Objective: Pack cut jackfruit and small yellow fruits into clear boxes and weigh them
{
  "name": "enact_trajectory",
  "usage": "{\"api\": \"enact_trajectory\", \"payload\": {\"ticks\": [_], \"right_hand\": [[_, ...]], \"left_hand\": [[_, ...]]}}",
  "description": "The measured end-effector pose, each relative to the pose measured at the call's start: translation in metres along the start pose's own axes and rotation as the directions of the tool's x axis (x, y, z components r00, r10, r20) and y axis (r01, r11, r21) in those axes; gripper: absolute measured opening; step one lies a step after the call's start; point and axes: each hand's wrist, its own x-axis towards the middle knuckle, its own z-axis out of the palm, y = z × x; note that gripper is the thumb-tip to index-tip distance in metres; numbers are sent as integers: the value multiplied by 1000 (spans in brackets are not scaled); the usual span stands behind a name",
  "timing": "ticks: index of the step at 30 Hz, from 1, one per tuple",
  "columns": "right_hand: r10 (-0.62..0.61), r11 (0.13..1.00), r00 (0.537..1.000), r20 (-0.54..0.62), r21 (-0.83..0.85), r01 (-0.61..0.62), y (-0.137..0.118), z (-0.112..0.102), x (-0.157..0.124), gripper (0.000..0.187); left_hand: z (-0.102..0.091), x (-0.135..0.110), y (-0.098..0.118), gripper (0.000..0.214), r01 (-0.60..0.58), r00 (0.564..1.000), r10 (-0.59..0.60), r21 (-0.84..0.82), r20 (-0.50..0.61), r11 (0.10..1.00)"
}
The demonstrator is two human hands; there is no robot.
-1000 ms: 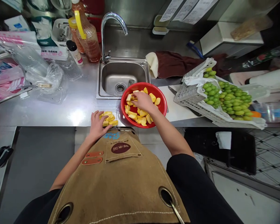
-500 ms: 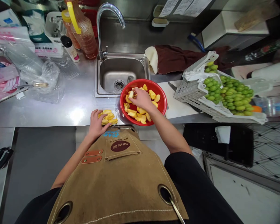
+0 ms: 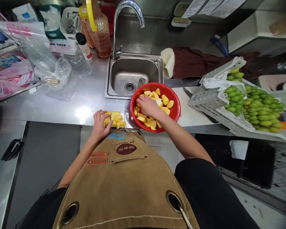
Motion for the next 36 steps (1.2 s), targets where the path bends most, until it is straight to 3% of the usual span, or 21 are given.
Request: {"api": "enact_trajectory", "payload": {"ticks": [4,11,14,16,18,20,22,23,25,27,29,31,34,36], "right_hand": [[-14,997,1000,-15,-77,13,10,5,6,47],[-102,991,995,-12,-91,101,12,12,11,43],[-63,997,992,-111,35,67,24,14,4,44],[21,959,972,-233,279,46,34,14,-6,46],[161,772,932,-326,630,87,39,12,-20,52],[296,400,909,-295,902,163,36,11,-34,59],[334,7,925,-182,982,191,23,10,-47,62],[314,-140,940,-135,973,186,14,10,-51,62],[251,-316,964,-86,934,165,-7,12,-57,61],[198,-376,976,-88,913,159,-30,16,-57,60],[152,-343,982,-110,926,156,-52,22,-54,59],[133,-193,981,-141,967,165,-72,30,-47,58],[159,248,958,-237,949,194,-96,41,-31,53],[143,548,940,-309,816,185,-106,45,-19,52]], "left_hand": [[-2,1,-7,21,10,995,-8,23,-98,1000],[0,3,-11,19,109,986,-105,24,-132,994],[2,4,-13,20,116,984,-114,2,-137,993],[4,4,-16,23,176,976,-177,-20,-124,984],[7,4,-20,30,304,946,-308,-54,-103,951],[12,6,-24,42,468,878,-476,-114,-52,876],[15,9,-27,52,599,796,-604,-176,27,781],[17,11,-28,53,640,764,-643,-200,62,742],[17,15,-29,49,688,721,-685,-228,103,689],[15,18,-28,41,706,702,-704,-236,111,668],[12,18,-27,35,713,693,-715,-238,94,660],[9,14,-26,33,714,685,-727,-247,53,655],[7,7,-26,33,717,664,-748,-282,-1,637],[8,2,-25,31,713,657,-754,-309,-20,629]]}}
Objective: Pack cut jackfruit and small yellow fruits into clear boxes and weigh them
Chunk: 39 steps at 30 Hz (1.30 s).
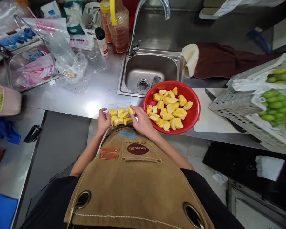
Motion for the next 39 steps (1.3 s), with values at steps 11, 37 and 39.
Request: {"api": "enact_trajectory", "payload": {"ticks": [11,37,39], "right_hand": [[81,749,975,208,-658,78,3,12,15,48],[255,648,881,-399,-606,-462,63,-143,28,51],[276,599,885,-375,-653,-463,78,-142,32,48]], "left_hand": [[6,-7,-8,31,-34,999,33,-18,-38,999],[18,5,-14,38,-61,998,61,-11,4,998],[21,5,-12,38,-55,998,55,-13,13,998]]}}
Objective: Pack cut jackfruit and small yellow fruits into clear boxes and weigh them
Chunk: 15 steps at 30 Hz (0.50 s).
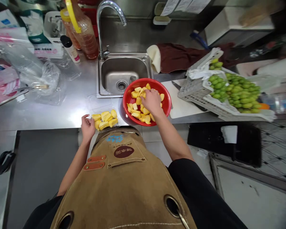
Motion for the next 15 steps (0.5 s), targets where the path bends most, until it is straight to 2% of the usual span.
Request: {"api": "enact_trajectory", "payload": {"ticks": [5,9,12,15], "right_hand": [[-48,998,998,-36,-43,47,13,26,8,45],[-86,996,995,-47,-15,85,28,35,17,45],[-73,997,996,-42,2,73,32,29,21,42],[-41,995,993,-111,89,51,29,12,14,42]], "left_hand": [[6,0,4,34,0,1000,0,-8,6,1000],[9,0,6,31,16,1000,-16,-42,-3,999],[10,-1,8,32,42,999,-41,-66,11,997],[12,0,9,34,54,998,-52,-83,24,995]]}}
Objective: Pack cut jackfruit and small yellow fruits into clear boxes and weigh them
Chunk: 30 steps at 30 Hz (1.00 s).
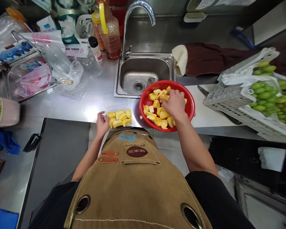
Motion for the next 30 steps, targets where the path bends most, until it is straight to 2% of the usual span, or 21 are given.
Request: {"api": "enact_trajectory", "payload": {"ticks": [2,4,5,6,8,10,11,13,14,17,19,20,22,23,25,26,28,30], "right_hand": [[9,989,998,-65,149,1,-10,-14,-9,42],[20,912,997,-73,410,12,-27,-24,-21,41],[18,822,999,-31,569,3,-39,-25,-29,42],[2,691,999,42,722,-31,-53,-25,-37,42],[-99,357,965,242,914,-192,-82,-19,-51,45],[-249,81,872,422,906,-415,-110,-8,-62,46],[-316,-6,817,482,860,-509,-121,-2,-65,47],[-410,-96,733,542,774,-626,-135,9,-68,47],[-435,-115,712,551,750,-651,-139,15,-69,47],[-449,-85,709,545,763,-641,-142,30,-66,51],[-418,22,753,508,835,-550,-143,41,-64,54],[-394,110,791,468,879,-465,-144,46,-63,54],[-386,355,858,339,913,-201,-150,56,-61,50],[-421,487,865,275,872,-40,-154,59,-61,49],[-538,679,814,220,685,264,-165,65,-61,47],[-591,725,773,232,572,383,-171,66,-62,46],[-649,749,711,272,389,536,-182,68,-63,43],[-671,741,690,273,294,604,-187,70,-65,35]], "left_hand": [[1,1,0,34,0,1000,0,-18,6,1000],[2,3,-1,33,2,1000,-1,-28,16,1000],[3,5,-2,32,0,1000,0,-29,23,1000],[3,6,-3,32,-4,1000,4,-30,30,1000],[5,10,-6,31,-19,999,21,-44,48,999],[6,13,-10,34,-33,997,41,-110,72,993],[7,15,-12,38,-34,995,48,-154,86,987],[9,17,-16,48,-32,992,59,-233,112,972],[10,17,-18,53,-31,991,64,-258,121,966],[12,18,-22,61,-41,990,78,-285,121,958],[14,19,-24,63,-48,990,85,-299,113,953],[14,19,-24,64,-51,990,88,-305,110,951],[16,19,-25,67,-54,990,93,-315,109,947],[16,19,-25,68,-56,989,96,-320,110,946],[18,20,-25,69,-63,988,105,-326,114,943],[18,20,-25,69,-67,987,110,-328,115,942],[19,20,-25,68,-76,986,119,-329,113,941],[21,20,-25,66,-82,986,125,-328,110,941]]}}
